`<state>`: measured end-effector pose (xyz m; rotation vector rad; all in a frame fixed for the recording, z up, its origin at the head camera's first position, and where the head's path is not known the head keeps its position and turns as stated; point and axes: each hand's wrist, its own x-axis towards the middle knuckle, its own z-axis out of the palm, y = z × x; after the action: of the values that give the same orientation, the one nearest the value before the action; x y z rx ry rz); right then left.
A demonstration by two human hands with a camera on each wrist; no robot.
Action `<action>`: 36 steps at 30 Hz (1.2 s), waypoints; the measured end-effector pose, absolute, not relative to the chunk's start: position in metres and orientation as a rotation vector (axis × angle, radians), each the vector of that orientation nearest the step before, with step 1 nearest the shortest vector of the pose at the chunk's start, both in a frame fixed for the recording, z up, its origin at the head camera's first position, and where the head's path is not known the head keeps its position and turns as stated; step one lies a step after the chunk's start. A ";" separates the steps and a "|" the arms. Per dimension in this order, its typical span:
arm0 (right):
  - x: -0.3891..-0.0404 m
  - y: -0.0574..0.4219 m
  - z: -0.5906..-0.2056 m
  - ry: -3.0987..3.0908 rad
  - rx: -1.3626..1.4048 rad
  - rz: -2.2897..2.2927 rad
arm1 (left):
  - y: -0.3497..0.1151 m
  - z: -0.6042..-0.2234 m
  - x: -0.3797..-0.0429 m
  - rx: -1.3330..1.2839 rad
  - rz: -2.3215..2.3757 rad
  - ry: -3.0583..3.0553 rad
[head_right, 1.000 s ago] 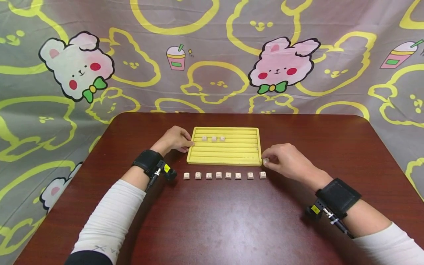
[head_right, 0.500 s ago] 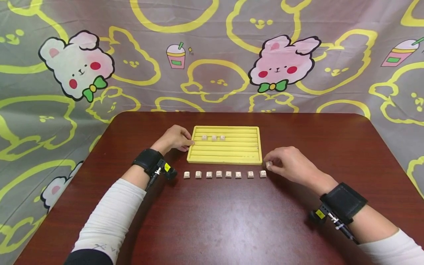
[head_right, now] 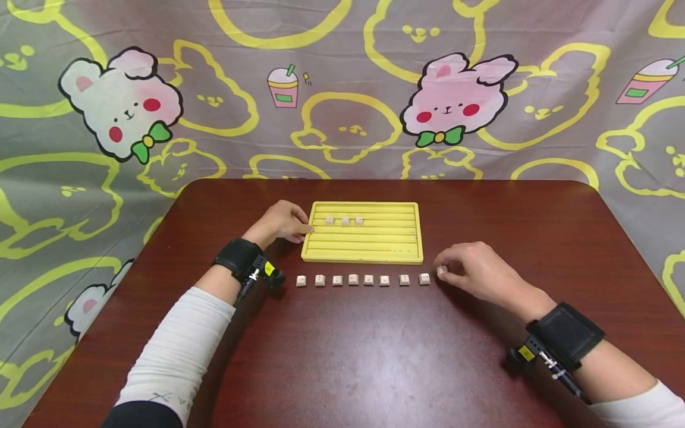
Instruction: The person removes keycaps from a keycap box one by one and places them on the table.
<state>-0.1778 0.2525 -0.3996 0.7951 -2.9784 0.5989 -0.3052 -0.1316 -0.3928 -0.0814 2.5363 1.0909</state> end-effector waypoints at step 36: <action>-0.174 0.256 -0.413 -2.903 0.858 0.639 | -0.132 -0.394 -0.307 -0.103 1.097 2.521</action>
<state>-0.1738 0.2561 -0.4131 0.8580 -2.9032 0.6386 -0.3073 -0.1321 -0.3935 -0.1027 2.5207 1.0974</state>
